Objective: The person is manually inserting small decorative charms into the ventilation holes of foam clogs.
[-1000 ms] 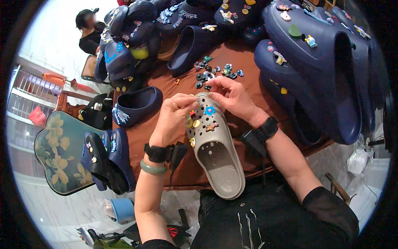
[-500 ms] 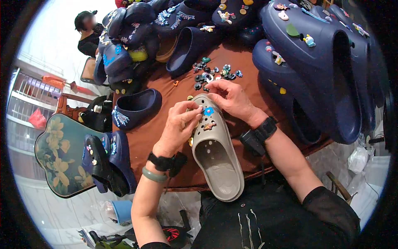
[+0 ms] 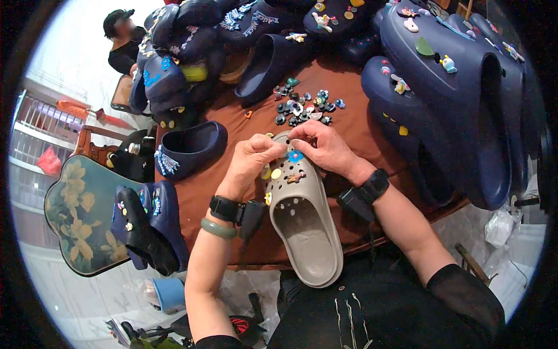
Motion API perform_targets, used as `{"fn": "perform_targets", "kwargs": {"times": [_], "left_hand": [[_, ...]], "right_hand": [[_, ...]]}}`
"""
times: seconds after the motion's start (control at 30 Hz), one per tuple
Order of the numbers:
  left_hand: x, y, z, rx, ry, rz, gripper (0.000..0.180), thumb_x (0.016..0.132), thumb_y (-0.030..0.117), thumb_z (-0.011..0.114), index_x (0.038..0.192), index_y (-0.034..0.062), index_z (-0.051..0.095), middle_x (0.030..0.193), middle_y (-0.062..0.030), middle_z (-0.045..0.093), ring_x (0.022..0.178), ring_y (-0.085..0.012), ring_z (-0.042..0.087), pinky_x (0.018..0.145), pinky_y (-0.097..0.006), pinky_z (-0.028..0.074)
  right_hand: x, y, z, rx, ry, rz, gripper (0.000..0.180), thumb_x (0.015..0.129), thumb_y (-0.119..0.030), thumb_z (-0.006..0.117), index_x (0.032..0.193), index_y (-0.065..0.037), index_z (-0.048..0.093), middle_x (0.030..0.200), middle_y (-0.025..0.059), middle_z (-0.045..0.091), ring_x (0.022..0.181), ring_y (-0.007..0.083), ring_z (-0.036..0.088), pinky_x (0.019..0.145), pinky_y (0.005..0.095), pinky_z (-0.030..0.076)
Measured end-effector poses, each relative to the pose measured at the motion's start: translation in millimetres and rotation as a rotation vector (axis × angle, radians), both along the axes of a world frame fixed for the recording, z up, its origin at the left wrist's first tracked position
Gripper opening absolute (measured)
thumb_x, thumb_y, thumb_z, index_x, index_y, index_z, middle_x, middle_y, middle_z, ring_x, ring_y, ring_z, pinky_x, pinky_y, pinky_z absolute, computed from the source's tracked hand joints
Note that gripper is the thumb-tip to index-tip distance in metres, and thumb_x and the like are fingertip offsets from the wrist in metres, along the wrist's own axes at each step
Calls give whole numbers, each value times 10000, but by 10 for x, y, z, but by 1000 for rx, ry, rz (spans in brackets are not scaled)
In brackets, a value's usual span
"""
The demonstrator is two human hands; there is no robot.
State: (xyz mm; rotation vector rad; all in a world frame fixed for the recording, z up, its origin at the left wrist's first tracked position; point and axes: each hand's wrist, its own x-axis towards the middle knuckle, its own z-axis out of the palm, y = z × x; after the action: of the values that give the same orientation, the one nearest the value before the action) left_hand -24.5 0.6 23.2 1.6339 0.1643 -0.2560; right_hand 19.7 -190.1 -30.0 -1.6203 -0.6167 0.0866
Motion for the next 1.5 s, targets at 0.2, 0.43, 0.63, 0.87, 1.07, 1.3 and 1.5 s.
{"fn": "perform_targets", "kwargs": {"times": [0.2, 0.43, 0.63, 0.87, 1.07, 1.3, 1.5], "left_hand": [[-38, -25, -73, -13, 35, -9, 484, 827, 108, 719, 1189, 54, 403, 1059, -80, 526, 974, -147, 541, 834, -284, 471], [76, -105, -121, 201, -53, -229, 510, 911, 119, 630, 1270, 102, 268, 1098, -75, 421, 1024, -142, 469, 847, -262, 435], [102, -10, -256, 558, -228, -282, 528, 901, 112, 633, 1276, 104, 260, 1070, -75, 411, 1007, -145, 471, 843, -281, 439], [33, -3, -88, 22, 24, -170, 478, 888, 110, 650, 1259, 93, 349, 1143, -91, 457, 1066, -169, 502, 893, -288, 454], [16, 94, -35, -286, 133, -214, 623, 851, 139, 703, 1353, 81, 339, 1197, -78, 510, 1119, -161, 506, 983, -319, 423], [30, 58, -35, -271, 76, -223, 674, 781, 92, 745, 1334, 49, 361, 1197, -95, 517, 1096, -180, 528, 956, -318, 437], [73, 6, -28, -137, 130, -16, 672, 656, -52, 708, 1252, 5, 403, 1044, -119, 583, 939, -222, 607, 840, -338, 498]], "right_hand": [[23, 29, -71, 98, 74, 58, 149, 859, -148, 652, 948, -28, 649, 925, 89, 589, 845, 180, 604, 766, 304, 492], [16, -51, 39, -17, 104, 42, 141, 850, -121, 643, 950, -23, 654, 957, 78, 576, 857, 160, 582, 762, 293, 483], [5, 40, 8, 19, 96, 23, 134, 851, -120, 646, 940, -20, 655, 940, 80, 582, 861, 164, 579, 757, 291, 473], [40, -7, 17, 91, 297, 117, 157, 875, -163, 654, 959, -30, 659, 929, 4, 576, 791, 74, 545, 695, 237, 457], [74, -104, 98, 50, 139, 256, 201, 824, -224, 707, 943, -69, 658, 948, 14, 534, 878, 115, 517, 784, 259, 427], [158, -211, 156, -41, 98, 422, 261, 747, -256, 757, 921, -99, 640, 991, 26, 472, 976, 161, 470, 839, 266, 374], [186, -209, 83, -13, 74, 444, 262, 737, -246, 762, 916, -100, 638, 958, 24, 464, 940, 153, 467, 810, 267, 379]]}}
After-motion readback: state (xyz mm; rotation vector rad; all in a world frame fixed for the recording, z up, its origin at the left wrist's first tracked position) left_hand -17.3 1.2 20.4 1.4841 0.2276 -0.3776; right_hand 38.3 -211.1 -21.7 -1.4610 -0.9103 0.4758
